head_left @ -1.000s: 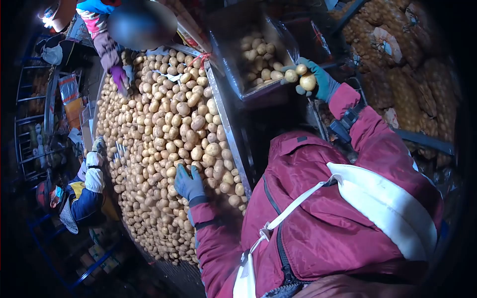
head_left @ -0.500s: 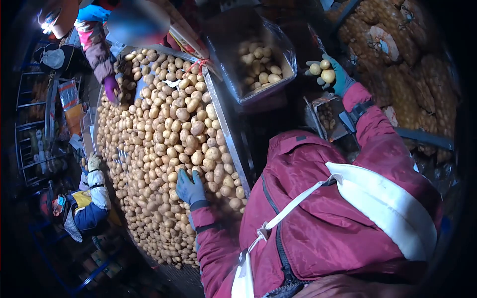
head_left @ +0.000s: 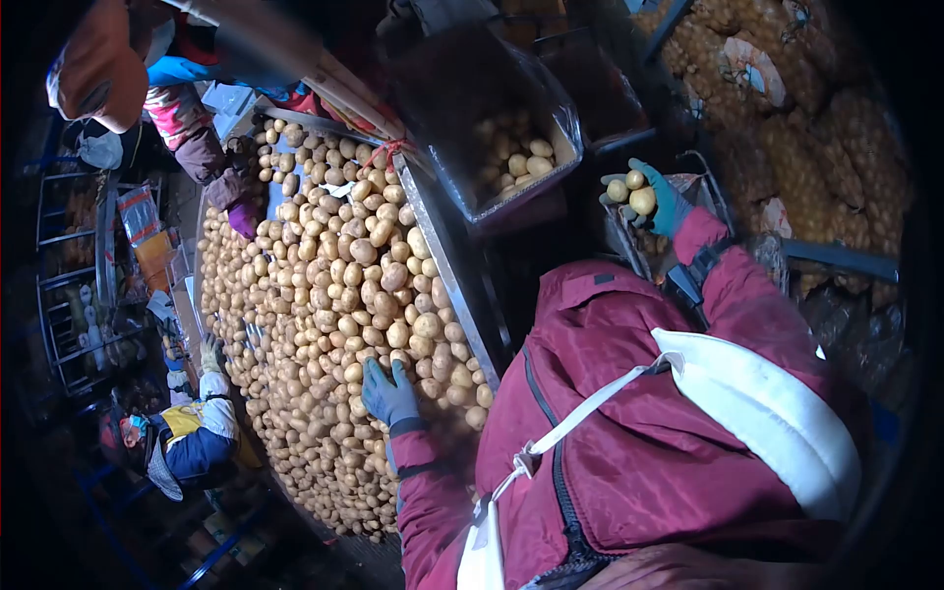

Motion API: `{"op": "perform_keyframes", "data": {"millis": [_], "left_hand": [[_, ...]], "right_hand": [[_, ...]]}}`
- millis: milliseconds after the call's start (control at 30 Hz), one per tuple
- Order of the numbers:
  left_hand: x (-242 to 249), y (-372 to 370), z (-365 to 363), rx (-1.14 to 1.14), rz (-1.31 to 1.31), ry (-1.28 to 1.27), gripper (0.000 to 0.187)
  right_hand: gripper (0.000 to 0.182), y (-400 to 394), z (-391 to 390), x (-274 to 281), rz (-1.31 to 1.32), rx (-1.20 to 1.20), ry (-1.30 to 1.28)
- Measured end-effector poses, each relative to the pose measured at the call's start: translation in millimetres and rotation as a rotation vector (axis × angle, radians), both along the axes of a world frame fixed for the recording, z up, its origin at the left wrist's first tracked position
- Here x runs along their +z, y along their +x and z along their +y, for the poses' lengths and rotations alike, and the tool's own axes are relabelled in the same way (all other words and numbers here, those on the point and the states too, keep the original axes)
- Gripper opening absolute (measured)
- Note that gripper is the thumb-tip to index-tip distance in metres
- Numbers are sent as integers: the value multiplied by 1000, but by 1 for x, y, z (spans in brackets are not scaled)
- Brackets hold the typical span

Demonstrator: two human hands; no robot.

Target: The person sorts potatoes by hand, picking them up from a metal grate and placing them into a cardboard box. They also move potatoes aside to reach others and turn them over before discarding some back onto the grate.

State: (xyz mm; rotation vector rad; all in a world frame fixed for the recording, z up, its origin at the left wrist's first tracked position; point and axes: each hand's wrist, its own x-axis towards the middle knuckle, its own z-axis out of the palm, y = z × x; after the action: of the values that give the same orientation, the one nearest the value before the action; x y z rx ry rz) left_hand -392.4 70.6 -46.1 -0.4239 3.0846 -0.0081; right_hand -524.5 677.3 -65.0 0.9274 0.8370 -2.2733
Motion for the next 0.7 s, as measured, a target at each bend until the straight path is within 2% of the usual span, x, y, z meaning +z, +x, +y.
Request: {"op": "perform_keyframes", "data": {"millis": [67,233,300,333,367,433,467,500,567,600,700], "left_hand": [[0,2,-3,-9,-11,-7,65],[3,1,0,-6,-24,15,64],[6,0,3,-22,-25,21,64],[11,-2,7,10,-56,35,64],[13,-3,8,43,-89,49,64],[11,-3,4,18,-93,46,64],[10,-2,4,19,-89,46,64],[10,-1,4,20,-83,46,64],[3,0,1,-16,-33,21,63],[2,0,-1,-23,-34,16,63],[5,0,0,-23,-28,7,63]], "right_hand": [[70,2,6,7,110,117,-17],[65,14,39,16,119,217,25],[59,31,65,9,21,267,201],[56,48,79,-29,228,335,434],[56,51,89,-31,221,334,436],[60,54,99,-21,-135,550,846],[57,51,98,-14,-213,395,745],[57,45,93,-7,-213,396,748],[55,35,77,4,103,287,430],[55,25,68,10,106,287,428],[57,-5,38,25,181,229,4]]}}
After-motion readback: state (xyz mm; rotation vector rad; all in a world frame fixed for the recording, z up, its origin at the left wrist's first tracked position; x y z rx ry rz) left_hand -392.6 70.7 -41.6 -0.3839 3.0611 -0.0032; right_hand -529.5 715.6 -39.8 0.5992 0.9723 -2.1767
